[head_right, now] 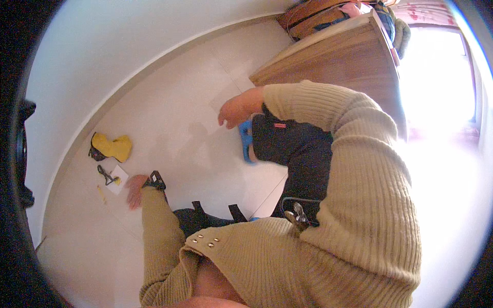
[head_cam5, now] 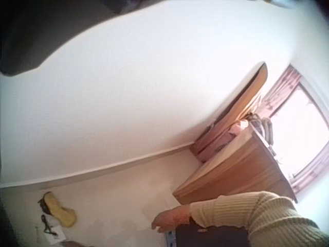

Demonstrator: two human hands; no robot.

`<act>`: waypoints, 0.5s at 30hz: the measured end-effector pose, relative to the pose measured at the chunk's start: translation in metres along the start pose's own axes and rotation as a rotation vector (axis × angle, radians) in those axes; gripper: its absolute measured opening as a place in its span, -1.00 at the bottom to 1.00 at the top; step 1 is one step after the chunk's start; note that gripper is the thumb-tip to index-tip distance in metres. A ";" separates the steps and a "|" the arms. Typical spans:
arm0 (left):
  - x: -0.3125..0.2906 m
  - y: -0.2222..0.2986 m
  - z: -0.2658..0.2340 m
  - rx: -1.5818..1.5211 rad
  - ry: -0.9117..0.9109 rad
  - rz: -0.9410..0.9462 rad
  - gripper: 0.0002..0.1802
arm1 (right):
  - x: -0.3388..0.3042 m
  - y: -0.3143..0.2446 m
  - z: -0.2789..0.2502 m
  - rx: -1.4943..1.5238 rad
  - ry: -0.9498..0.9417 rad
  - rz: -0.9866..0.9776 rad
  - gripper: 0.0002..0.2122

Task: The person wipes a wooden nightstand and the surrounding floor with a yellow cloth, then moves the nightstand to clean underneath it. They handle a red plastic item and a small white box, placing them on the nightstand, and continue wiping the floor before returning the nightstand to its original position.

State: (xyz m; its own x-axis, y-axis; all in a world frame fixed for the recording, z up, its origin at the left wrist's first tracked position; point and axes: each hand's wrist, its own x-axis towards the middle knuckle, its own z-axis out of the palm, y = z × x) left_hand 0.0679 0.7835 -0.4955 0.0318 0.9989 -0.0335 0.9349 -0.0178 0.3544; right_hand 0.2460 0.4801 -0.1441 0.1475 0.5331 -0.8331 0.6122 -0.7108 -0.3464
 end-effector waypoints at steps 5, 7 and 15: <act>0.006 -0.009 0.004 0.026 0.026 -0.071 -0.23 | -0.027 0.060 -0.013 0.204 0.243 0.171 -0.62; 0.015 -0.019 0.008 0.081 0.047 -0.061 -0.23 | -0.036 0.089 -0.008 0.420 0.374 0.197 -0.63; 0.029 -0.022 0.012 0.103 0.085 0.025 -0.21 | -0.104 0.112 0.045 0.763 0.472 0.194 -0.61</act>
State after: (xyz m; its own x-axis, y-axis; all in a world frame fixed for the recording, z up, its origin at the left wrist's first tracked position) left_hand 0.0525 0.8127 -0.5151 0.0293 0.9980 0.0553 0.9657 -0.0425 0.2562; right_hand 0.2646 0.3242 -0.1158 0.5985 0.3854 -0.7023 -0.1107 -0.8285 -0.5490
